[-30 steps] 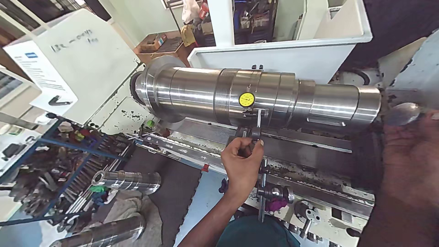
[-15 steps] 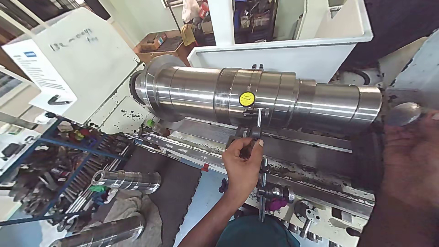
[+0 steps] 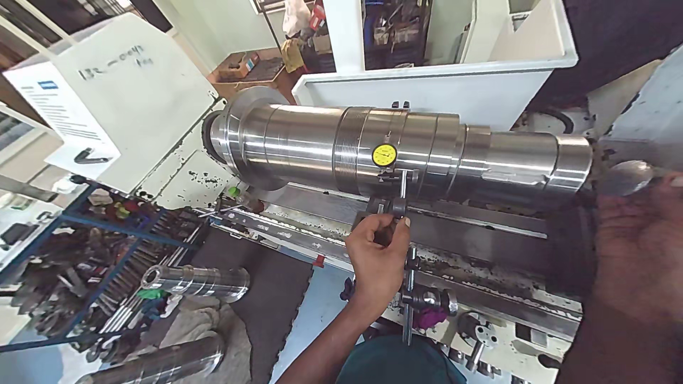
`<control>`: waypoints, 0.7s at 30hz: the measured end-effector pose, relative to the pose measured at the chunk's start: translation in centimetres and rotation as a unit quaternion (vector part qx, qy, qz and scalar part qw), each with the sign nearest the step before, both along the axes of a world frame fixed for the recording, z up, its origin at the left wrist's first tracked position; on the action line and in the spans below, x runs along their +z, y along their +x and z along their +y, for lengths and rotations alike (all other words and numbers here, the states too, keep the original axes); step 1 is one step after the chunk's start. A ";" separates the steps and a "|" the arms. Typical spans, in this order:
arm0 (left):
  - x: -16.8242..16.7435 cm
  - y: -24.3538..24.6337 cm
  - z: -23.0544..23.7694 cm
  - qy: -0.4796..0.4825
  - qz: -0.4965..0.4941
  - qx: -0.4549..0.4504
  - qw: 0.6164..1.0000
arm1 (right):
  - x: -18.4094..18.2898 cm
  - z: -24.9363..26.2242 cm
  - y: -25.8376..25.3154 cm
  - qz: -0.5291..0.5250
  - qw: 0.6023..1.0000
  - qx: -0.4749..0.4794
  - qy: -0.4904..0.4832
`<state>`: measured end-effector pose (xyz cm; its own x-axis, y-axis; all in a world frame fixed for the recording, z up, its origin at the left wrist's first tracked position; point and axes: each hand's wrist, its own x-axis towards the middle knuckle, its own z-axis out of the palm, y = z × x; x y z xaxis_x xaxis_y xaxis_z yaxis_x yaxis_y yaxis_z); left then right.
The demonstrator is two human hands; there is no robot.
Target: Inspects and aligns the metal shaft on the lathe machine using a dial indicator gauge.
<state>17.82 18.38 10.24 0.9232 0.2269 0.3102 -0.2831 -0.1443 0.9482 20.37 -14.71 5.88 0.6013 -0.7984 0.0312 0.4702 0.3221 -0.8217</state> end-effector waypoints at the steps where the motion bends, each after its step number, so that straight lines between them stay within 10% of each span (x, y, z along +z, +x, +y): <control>1: 0.0 0.0 0.0 -0.001 -0.001 0.001 1.000 | 0.0 0.0 0.0 0.001 1.000 0.001 -0.001; 21: -0.1 0.0 -0.1 -0.002 -0.008 0.002 1.000 | -0.4 -0.4 0.2 0.000 1.000 0.012 -0.013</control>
